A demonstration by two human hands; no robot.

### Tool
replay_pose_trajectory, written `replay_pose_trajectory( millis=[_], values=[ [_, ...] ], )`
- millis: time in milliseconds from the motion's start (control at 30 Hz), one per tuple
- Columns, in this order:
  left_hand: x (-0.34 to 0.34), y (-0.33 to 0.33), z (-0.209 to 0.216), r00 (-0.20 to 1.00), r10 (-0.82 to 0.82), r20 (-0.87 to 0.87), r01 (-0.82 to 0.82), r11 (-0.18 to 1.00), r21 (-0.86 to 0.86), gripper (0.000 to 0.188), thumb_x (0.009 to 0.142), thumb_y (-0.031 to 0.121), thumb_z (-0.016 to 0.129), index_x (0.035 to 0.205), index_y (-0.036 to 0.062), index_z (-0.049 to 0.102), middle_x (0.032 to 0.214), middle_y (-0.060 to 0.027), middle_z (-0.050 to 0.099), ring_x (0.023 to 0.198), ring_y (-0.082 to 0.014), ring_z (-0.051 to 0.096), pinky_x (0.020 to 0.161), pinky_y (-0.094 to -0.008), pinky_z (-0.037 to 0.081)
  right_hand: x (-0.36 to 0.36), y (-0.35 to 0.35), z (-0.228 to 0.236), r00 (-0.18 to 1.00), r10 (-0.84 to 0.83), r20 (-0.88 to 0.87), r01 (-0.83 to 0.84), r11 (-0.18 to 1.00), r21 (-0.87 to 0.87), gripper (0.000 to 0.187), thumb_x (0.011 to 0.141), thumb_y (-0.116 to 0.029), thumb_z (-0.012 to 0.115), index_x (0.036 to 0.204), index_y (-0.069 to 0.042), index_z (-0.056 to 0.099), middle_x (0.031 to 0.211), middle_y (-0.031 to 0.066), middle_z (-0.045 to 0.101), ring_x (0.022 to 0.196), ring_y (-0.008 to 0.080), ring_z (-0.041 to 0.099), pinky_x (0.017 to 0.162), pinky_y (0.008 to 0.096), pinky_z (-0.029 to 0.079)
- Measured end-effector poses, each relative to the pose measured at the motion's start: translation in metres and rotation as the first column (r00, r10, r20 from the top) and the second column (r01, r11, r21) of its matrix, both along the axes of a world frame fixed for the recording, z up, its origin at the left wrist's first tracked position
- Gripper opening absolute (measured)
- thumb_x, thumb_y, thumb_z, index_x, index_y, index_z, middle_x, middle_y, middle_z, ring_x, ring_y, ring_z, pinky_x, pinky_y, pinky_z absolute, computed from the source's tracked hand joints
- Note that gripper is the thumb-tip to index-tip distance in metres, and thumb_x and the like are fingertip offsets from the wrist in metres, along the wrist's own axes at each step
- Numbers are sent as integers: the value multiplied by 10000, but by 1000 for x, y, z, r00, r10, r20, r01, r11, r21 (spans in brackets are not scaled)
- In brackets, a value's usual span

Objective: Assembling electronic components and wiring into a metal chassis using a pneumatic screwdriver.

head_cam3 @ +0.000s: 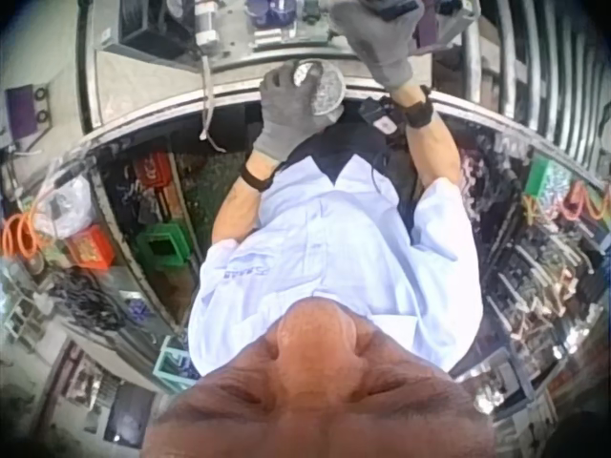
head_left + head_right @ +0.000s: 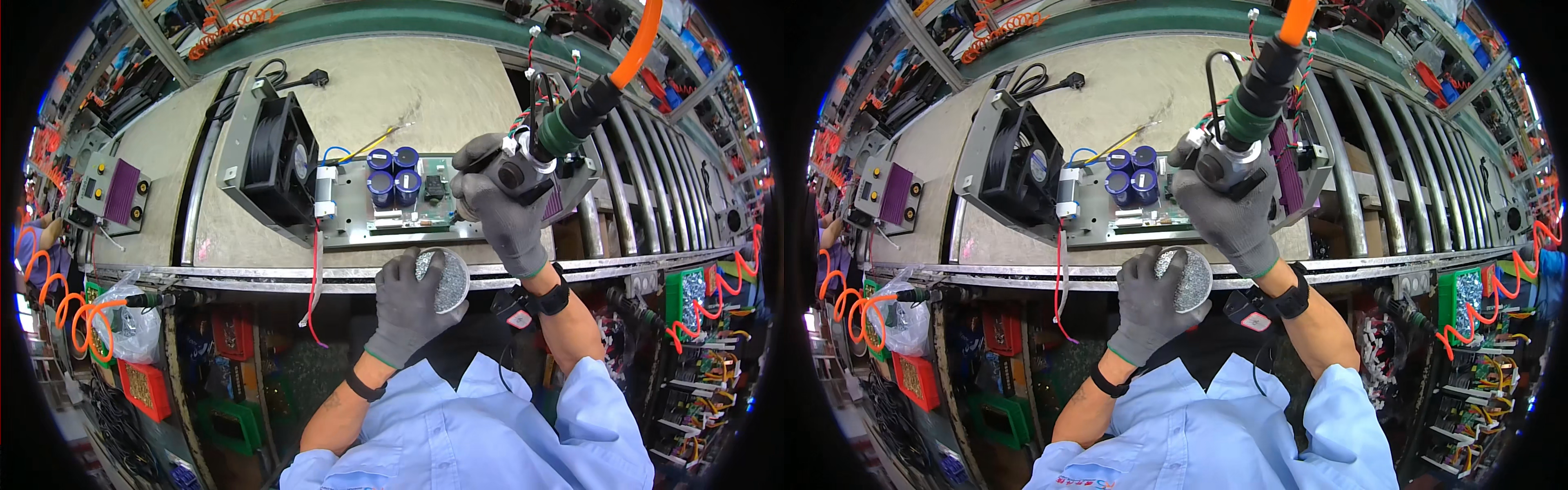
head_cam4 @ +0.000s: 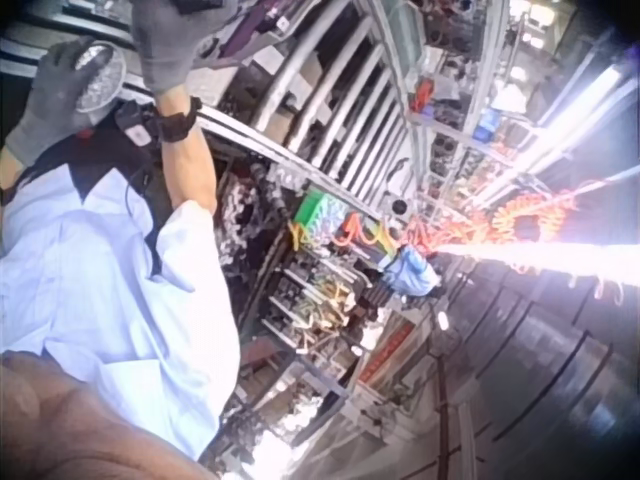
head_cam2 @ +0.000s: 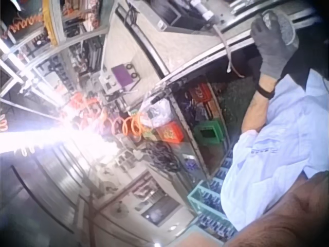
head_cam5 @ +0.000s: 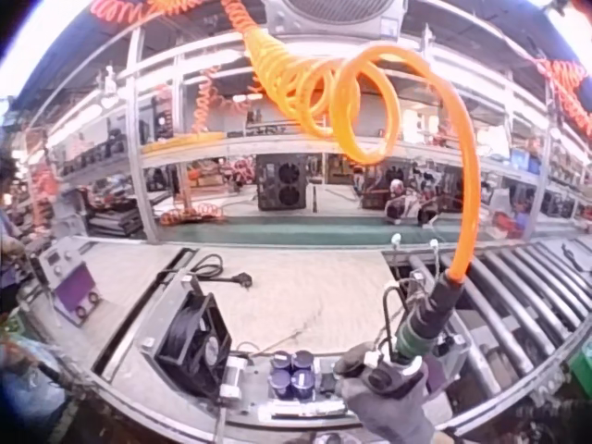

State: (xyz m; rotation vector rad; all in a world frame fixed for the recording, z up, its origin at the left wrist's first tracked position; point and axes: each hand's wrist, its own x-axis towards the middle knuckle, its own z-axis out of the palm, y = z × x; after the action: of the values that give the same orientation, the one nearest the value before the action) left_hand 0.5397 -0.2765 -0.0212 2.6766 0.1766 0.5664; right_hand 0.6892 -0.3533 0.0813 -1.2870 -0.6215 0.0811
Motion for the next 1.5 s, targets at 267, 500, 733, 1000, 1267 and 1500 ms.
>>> replay_pose_trajectory(
  millis=[267, 500, 733, 1000, 1267, 1500],
  values=[
    [0, -2, -3, 1000, 8, 4, -8, 1000, 7, 775, 614, 496, 816, 1245, 97, 608, 1244, -206, 522, 1060, -391, 504, 901, -503, 444, 7, 8, -5, 990, -78, 118, 96, 983, -156, 176, 761, 63, 629, 917, -17, 616, 816, 33, 646, 689, 79, 609, 584, 243, 502],
    [-1, -2, 3, 999, 8, 40, -9, 1000, 14, 822, 621, 493, 824, 1282, 82, 560, 1246, -191, 522, 1086, -380, 508, 890, -508, 445, -9, 0, 14, 996, 11, 93, -11, 1000, 4, 223, 772, 76, 624, 981, -2, 615, 904, 57, 648, 727, 89, 614, 592, 227, 492],
    [-3, -2, 0, 1000, 4, 17, -5, 1000, 16, 756, 659, 509, 818, 1221, 56, 594, 1224, -201, 522, 1073, -383, 502, 897, -491, 438, -39, -18, 4, 998, 51, 26, -51, 999, 9, 243, 779, 86, 617, 1006, 12, 572, 880, 77, 620, 718, 86, 570, 591, 232, 476],
    [-2, -1, -7, 995, 3, 98, -3, 1000, 4, 832, 613, 487, 839, 1243, 26, 553, 1239, -190, 526, 1066, -362, 522, 891, -486, 445, -43, -7, -24, 998, 33, -48, -31, 998, 48, 196, 769, 91, 626, 948, 16, 594, 871, 65, 629, 723, 84, 588, 599, 227, 485],
    [-2, -1, -12, 989, 24, 145, -19, 999, -34, 825, 600, 472, 841, 1225, 19, 550, 1229, -190, 537, 1047, -360, 535, 889, -479, 452, -34, -4, -41, 999, 31, 38, -28, 996, -86, 203, 763, 93, 591, 945, 1, 586, 859, 79, 622, 710, 103, 598, 591, 237, 504],
    [-5, 3, -11, 995, 13, 98, -3, 995, -101, 833, 624, 453, 827, 1247, -5, 518, 1259, -199, 534, 1073, -369, 542, 907, -493, 451, -52, 18, 6, 994, 106, -26, -104, 993, 46, 282, 798, 62, 650, 1057, -5, 563, 921, 103, 626, 703, 114, 591, 550, 240, 484]
  ],
)
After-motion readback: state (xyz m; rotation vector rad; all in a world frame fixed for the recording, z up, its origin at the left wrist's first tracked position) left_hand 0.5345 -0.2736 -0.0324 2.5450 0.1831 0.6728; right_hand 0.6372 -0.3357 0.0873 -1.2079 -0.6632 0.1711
